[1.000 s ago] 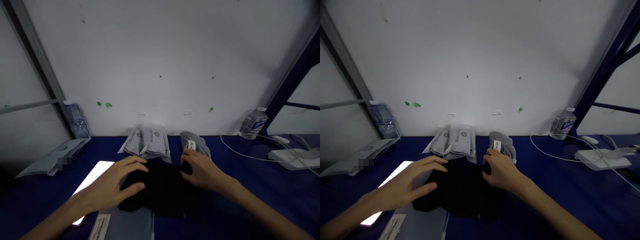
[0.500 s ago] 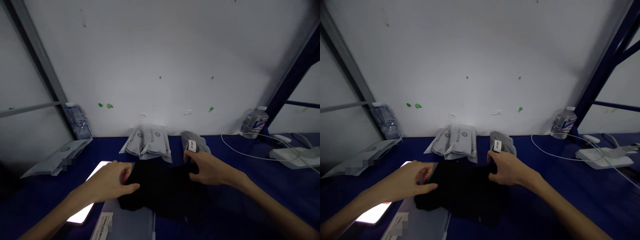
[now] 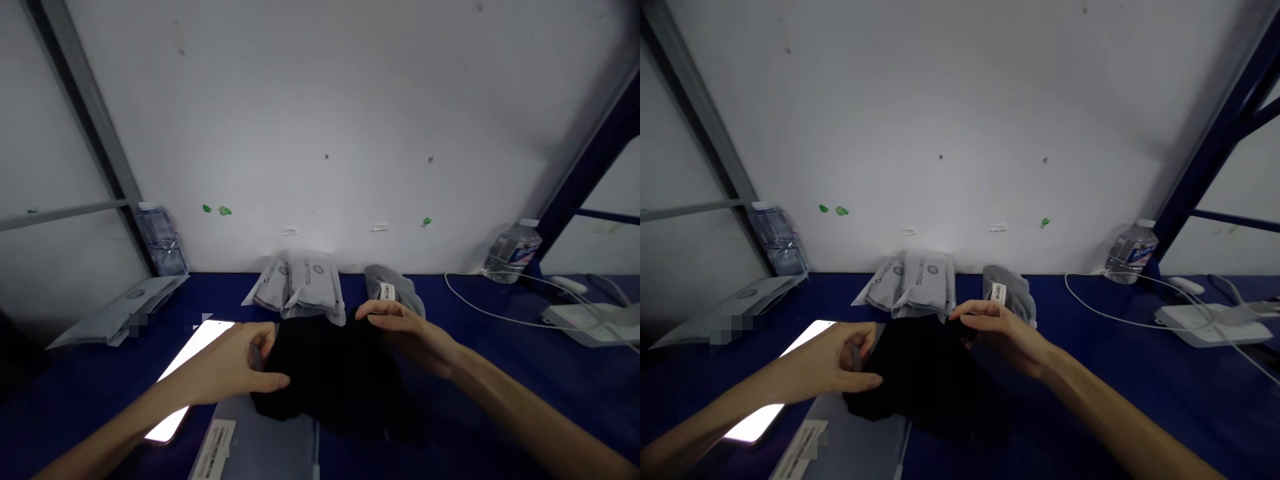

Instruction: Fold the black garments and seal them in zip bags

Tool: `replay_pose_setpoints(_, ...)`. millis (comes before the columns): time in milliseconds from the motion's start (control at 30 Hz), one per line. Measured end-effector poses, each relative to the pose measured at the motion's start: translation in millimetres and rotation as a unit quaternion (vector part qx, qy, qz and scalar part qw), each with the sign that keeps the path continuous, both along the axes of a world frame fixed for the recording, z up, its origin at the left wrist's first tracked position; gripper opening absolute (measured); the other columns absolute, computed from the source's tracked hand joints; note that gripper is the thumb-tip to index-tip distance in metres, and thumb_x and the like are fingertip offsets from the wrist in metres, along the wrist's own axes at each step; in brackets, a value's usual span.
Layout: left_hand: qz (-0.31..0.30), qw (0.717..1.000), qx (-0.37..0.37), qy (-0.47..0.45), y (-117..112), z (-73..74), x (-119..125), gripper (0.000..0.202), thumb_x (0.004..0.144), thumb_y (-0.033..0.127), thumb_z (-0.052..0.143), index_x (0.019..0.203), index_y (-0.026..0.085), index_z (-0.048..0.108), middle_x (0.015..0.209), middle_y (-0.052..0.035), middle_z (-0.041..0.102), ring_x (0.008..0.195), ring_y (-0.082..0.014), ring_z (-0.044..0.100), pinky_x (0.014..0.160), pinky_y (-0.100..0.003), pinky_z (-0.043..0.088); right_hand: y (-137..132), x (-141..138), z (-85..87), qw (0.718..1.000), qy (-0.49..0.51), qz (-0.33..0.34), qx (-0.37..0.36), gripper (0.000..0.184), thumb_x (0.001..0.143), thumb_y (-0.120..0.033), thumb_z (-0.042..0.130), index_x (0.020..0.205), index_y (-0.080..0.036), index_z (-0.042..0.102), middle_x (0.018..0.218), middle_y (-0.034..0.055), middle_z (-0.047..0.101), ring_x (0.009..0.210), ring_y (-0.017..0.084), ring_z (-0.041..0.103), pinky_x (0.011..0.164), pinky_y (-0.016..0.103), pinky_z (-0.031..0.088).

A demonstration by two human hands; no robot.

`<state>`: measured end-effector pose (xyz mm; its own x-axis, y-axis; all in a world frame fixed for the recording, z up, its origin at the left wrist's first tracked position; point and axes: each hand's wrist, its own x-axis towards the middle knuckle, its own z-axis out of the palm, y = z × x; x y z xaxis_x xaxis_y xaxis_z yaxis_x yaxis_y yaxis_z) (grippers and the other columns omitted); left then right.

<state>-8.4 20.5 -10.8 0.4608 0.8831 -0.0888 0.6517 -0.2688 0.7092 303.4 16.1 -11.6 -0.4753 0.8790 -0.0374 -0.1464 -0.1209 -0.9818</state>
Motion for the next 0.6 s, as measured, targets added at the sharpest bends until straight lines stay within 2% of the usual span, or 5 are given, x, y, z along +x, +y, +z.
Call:
replay_pose_setpoints(167, -0.052, 0.997, -0.038, -0.049, -10, -3.5, 9, 0.032, 0.075, 0.036, 0.076, 0.081, 0.021, 0.049, 0.065, 0.0063, 0.054, 0.059, -0.0135, 0.053, 0.053, -0.023, 0.039, -7, -9, -5.8, 0.993, 0.111, 0.021, -0.035, 0.035, 0.08, -0.036, 0.059, 0.108, -0.019, 0.073, 0.105, 0.0093, 0.067, 0.095, 0.023, 0.06, 0.083, 0.036, 0.047)
replay_pose_setpoints(333, -0.125, 0.976, -0.093, -0.155, -16, -0.7, 11, 0.031, 0.076, 0.027, 0.077, 0.089, 0.022, 0.05, 0.089, 0.0019, 0.064, 0.085, -0.0173, 0.064, 0.08, -0.03, 0.051, -9, -18, -15.3, 0.991, 0.135, 0.003, 0.007, 0.057, 0.074, -0.021, 0.059, 0.131, -0.023, 0.061, 0.124, 0.0083, 0.062, 0.107, 0.026, 0.06, 0.091, 0.042, 0.045)
replay_pose_setpoints(467, -0.093, 0.977, -0.135, -0.133, -9, 0.5, 3, 0.025, 0.09, 0.04, 0.064, 0.088, 0.022, 0.047, 0.078, 0.0028, 0.065, 0.062, -0.0138, 0.064, 0.056, -0.024, 0.048, -10, -29, -31.3, 0.99, 0.071, 0.016, 0.125, 0.086, 0.07, -0.014, 0.068, 0.148, -0.035, 0.037, 0.14, 0.0058, 0.053, 0.116, 0.026, 0.057, 0.097, 0.045, 0.044)
replay_pose_setpoints(533, -0.043, 0.988, -0.098, -0.112, -6, 1.3, -1, 0.028, 0.094, 0.046, 0.055, 0.085, 0.021, 0.047, 0.073, 0.0026, 0.066, 0.045, -0.0098, 0.055, 0.044, -0.021, 0.037, -13, -34, -38.8, 0.98, -0.001, 0.013, 0.201, 0.091, 0.072, -0.014, 0.072, 0.15, -0.037, 0.031, 0.143, 0.0062, 0.049, 0.121, 0.026, 0.054, 0.099, 0.045, 0.045)
replay_pose_setpoints(600, 0.005, 0.994, -0.015, -0.105, -4, 3.1, -2, 0.03, 0.096, 0.048, 0.051, 0.082, 0.021, 0.049, 0.07, 0.0032, 0.065, 0.043, -0.0079, 0.047, 0.043, -0.021, 0.033, -18, -39, -44.5, 0.954, -0.104, -0.02, 0.281, 0.088, 0.076, -0.014, 0.073, 0.15, -0.036, 0.03, 0.144, 0.0068, 0.048, 0.125, 0.026, 0.051, 0.102, 0.046, 0.044)
